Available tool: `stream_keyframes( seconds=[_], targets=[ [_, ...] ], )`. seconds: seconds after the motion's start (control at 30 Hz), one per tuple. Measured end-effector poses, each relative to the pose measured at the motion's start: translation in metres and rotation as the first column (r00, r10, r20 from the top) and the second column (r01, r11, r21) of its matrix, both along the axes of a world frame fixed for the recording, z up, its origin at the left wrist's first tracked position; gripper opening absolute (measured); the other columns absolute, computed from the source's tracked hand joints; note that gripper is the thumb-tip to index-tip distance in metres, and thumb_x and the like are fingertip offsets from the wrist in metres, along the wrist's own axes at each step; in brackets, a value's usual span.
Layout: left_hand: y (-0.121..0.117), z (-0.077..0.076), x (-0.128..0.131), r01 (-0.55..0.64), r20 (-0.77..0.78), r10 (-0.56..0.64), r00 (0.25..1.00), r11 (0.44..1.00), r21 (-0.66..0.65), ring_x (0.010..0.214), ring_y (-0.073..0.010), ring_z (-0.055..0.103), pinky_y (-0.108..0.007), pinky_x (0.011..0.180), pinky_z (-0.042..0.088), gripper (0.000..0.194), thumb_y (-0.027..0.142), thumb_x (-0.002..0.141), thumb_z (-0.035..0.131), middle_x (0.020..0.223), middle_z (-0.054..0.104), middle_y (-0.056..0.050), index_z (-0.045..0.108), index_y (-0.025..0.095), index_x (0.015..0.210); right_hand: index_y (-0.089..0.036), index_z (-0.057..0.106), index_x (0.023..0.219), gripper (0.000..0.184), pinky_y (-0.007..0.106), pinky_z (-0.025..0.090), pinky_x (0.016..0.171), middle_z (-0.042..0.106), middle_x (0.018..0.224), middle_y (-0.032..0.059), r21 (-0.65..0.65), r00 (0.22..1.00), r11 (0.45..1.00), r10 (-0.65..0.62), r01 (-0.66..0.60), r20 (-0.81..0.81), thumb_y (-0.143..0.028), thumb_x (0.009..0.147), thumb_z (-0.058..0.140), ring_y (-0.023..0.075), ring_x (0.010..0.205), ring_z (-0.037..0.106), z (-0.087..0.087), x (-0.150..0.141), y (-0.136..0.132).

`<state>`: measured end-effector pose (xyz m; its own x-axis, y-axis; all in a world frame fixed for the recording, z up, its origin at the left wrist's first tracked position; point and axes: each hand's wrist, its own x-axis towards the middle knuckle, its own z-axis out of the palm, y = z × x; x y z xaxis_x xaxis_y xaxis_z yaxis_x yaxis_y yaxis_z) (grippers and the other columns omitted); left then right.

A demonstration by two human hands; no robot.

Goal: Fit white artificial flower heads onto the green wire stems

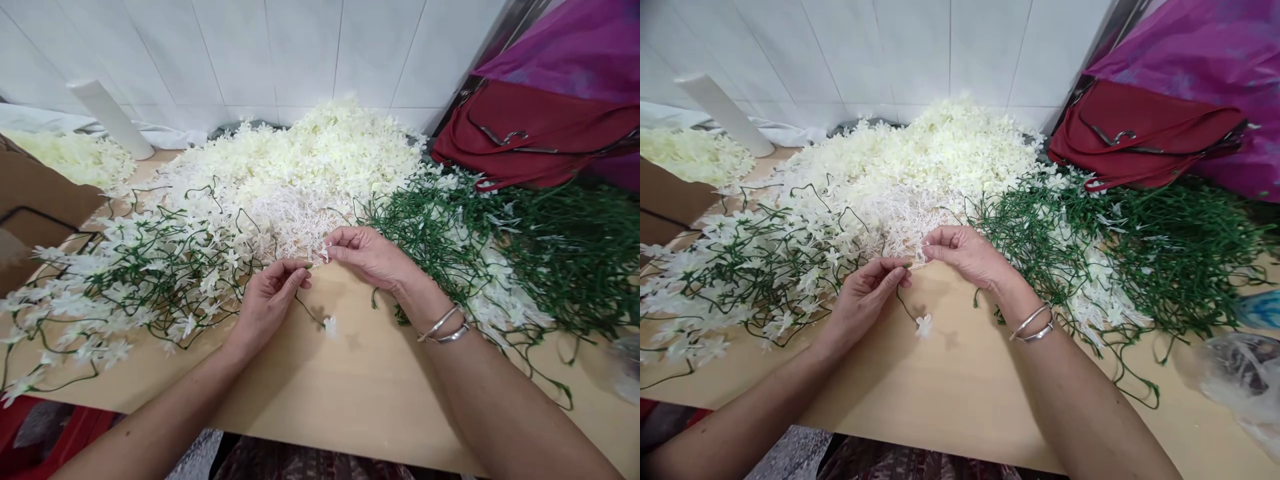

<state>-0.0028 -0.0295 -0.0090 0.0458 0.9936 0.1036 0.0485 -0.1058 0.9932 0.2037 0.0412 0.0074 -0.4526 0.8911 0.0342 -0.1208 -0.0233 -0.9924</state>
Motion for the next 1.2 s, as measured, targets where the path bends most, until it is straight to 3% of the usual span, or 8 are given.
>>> stream_keyframes(
  seconds=[0.3, 0.47, 0.67, 1.0, 1.2],
  targets=[
    [-0.002, 0.002, 0.001, 0.02, 0.028, -0.019, 0.999, 1.0, -0.004, 0.072, -0.0145, 0.068, -0.024, 0.07, 0.052, 0.025, 0.041, 0.088, 0.077, 0.077, 0.073, -0.002, 0.077, 0.017, 0.099, -0.019, 0.076, 0.08, 0.008, 0.024, 0.048, 0.064, 0.067, 0.068, -0.0037, 0.079, 0.984, 0.992, 0.089, -0.102, 0.152, -0.025, 0.078, 0.081, 0.0097, 0.062, 0.056, 0.007, -0.005, -0.008],
    [-0.003, 0.002, 0.0, 0.041, 0.013, -0.041, 0.999, 0.999, 0.02, 0.072, -0.0137, 0.068, -0.023, 0.069, 0.052, 0.019, 0.035, 0.091, 0.073, 0.078, 0.073, -0.002, 0.076, 0.017, 0.098, -0.02, 0.075, 0.081, 0.01, 0.025, 0.049, 0.064, 0.069, 0.071, -0.0022, 0.053, 0.989, 0.997, 0.044, -0.051, 0.139, -0.025, 0.077, 0.082, 0.0111, 0.065, 0.058, 0.003, -0.008, -0.009],
    [-0.005, -0.002, -0.002, 0.034, -0.093, -0.032, 0.995, 0.999, 0.02, 0.067, -0.0145, 0.065, -0.023, 0.063, 0.048, 0.02, 0.037, 0.093, 0.071, 0.073, 0.073, -0.002, 0.075, 0.018, 0.095, -0.019, 0.075, 0.08, 0.013, 0.025, 0.048, 0.065, 0.07, 0.071, -0.0021, 0.026, 0.984, 0.995, 0.09, -0.095, 0.154, -0.027, 0.074, 0.084, 0.0112, 0.065, 0.06, 0.001, -0.008, -0.008],
    [-0.007, -0.002, 0.0, 0.006, -0.309, 0.033, 0.951, 0.992, 0.124, 0.065, -0.0146, 0.064, -0.025, 0.064, 0.044, 0.018, 0.031, 0.098, 0.063, 0.072, 0.073, -0.001, 0.07, 0.019, 0.086, -0.018, 0.071, 0.077, 0.01, 0.025, 0.042, 0.058, 0.067, 0.066, -0.0025, 0.094, 0.972, 0.992, 0.059, -0.082, 0.229, -0.025, 0.075, 0.079, 0.0112, 0.061, 0.056, 0.003, -0.015, -0.011],
    [-0.005, 0.0, -0.001, -0.009, -0.332, 0.062, 0.941, 0.987, 0.159, 0.06, -0.0143, 0.06, -0.025, 0.06, 0.04, 0.021, 0.03, 0.096, 0.065, 0.067, 0.072, 0.0, 0.068, 0.02, 0.077, -0.019, 0.071, 0.075, 0.012, 0.026, 0.039, 0.056, 0.064, 0.063, -0.0028, 0.126, 0.958, 0.985, 0.076, -0.115, 0.278, -0.028, 0.074, 0.079, 0.0112, 0.059, 0.052, -0.002, -0.018, -0.009]
  ],
)
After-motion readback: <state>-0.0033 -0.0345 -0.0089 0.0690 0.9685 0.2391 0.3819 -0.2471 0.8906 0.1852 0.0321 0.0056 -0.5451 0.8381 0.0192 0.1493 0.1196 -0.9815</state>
